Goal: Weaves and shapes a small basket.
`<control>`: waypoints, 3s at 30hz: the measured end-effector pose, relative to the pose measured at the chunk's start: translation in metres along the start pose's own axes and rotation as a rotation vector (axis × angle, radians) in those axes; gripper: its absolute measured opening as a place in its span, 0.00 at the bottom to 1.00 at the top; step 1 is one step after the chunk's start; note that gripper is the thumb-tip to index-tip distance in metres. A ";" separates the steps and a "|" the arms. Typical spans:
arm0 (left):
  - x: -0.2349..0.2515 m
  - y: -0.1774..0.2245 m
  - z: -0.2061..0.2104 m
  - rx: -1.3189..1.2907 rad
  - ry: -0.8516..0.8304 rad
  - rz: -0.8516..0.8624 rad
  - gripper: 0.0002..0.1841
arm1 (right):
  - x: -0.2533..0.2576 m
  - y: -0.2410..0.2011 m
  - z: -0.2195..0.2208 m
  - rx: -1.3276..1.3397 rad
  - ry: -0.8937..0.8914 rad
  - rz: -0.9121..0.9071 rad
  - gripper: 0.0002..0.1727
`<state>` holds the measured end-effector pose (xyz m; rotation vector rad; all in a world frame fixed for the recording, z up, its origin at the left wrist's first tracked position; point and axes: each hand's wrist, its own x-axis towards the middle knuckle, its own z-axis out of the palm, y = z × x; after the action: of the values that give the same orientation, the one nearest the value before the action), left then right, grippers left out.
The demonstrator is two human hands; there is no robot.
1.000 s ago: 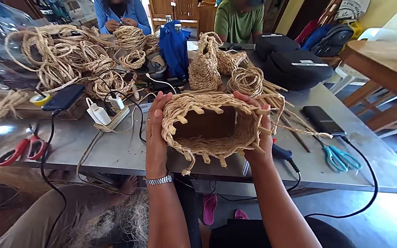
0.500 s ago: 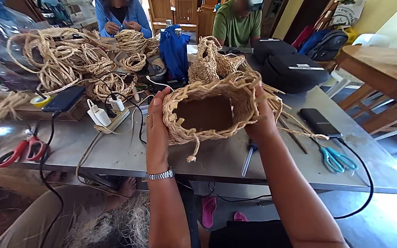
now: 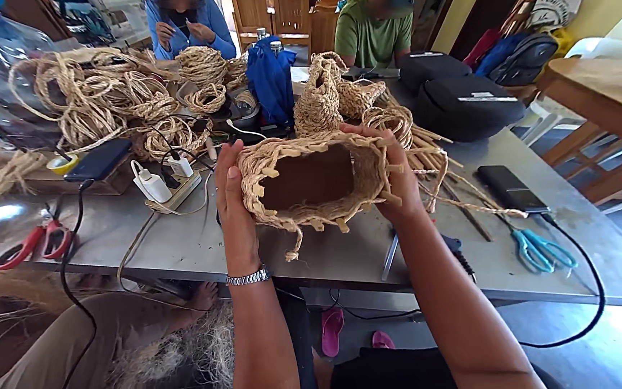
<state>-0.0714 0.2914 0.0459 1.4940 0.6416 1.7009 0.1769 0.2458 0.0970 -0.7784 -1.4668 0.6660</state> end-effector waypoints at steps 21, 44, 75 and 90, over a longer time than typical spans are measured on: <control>-0.007 0.042 0.018 -0.064 0.306 -0.158 0.17 | -0.029 -0.016 0.001 -0.104 -0.116 -0.096 0.34; -0.008 0.012 -0.006 0.096 0.085 -0.269 0.24 | -0.025 -0.037 -0.014 0.222 0.267 0.420 0.31; -0.015 0.013 0.029 0.488 -0.013 -0.166 0.40 | -0.015 0.001 0.001 -0.049 0.183 0.433 0.48; -0.024 0.010 -0.008 0.351 -0.099 -0.323 0.38 | -0.018 -0.004 -0.029 -0.315 -0.125 0.359 0.61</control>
<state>-0.0807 0.2675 0.0382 1.5962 1.1061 1.3060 0.2052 0.2276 0.0903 -1.2841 -1.5823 0.7715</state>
